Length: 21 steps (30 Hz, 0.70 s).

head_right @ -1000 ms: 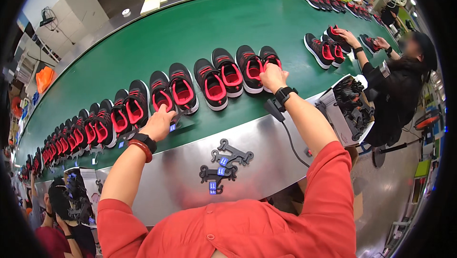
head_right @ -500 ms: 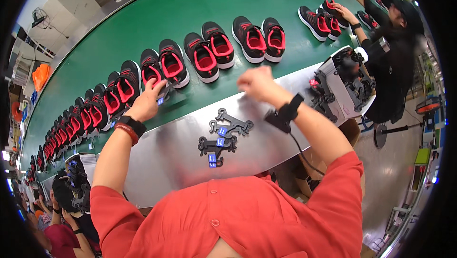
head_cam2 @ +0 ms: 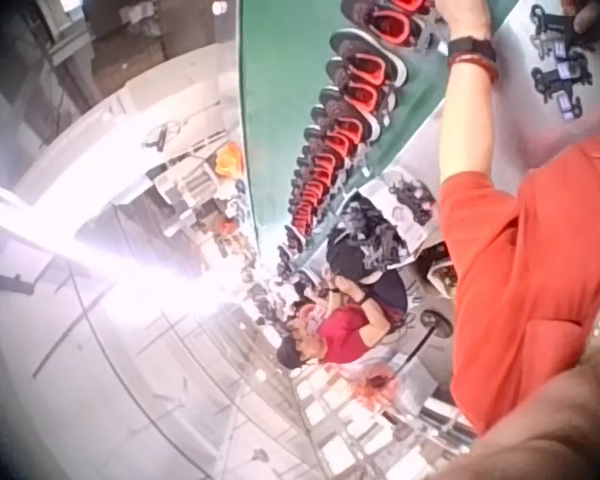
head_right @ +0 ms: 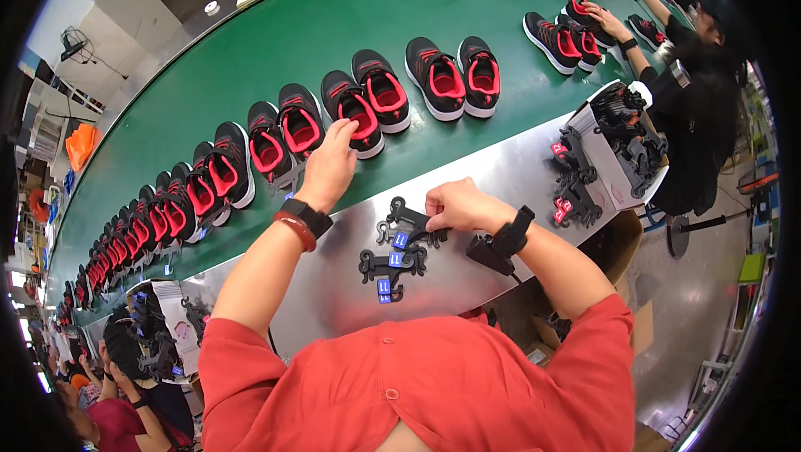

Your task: The worker attaches smaller black plastic structural tags or component pieces into slots on manufactured athletic sneakers traveling on a manufacturing conveyor line.

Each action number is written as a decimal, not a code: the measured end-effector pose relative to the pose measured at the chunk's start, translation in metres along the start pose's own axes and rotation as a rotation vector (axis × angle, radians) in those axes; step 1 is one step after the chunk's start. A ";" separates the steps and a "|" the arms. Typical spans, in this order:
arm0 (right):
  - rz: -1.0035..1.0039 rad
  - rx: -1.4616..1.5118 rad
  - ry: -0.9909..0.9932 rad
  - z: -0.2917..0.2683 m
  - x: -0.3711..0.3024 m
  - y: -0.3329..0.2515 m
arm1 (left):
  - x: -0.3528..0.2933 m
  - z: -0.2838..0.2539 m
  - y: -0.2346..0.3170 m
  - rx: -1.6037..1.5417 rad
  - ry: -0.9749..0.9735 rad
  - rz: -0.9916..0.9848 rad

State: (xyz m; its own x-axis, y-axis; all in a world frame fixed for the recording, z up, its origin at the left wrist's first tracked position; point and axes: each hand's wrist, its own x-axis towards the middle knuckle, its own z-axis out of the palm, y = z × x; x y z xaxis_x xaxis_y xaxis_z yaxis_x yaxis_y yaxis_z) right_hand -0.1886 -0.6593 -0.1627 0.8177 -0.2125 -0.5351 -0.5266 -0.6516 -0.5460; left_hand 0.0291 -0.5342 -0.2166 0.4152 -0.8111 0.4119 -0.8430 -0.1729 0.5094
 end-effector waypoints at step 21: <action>-0.099 0.904 -0.081 0.005 0.058 -0.014 | -0.008 0.004 -0.015 -0.024 -0.103 -0.015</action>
State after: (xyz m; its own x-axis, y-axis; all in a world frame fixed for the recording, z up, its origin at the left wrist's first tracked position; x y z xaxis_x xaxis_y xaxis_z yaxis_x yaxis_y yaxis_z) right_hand -0.1347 -0.6595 -0.1895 0.8682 -0.1122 -0.4834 -0.4641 0.1616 -0.8709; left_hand 0.0373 -0.5272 -0.2304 0.3891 -0.8620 0.3251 -0.8283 -0.1728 0.5330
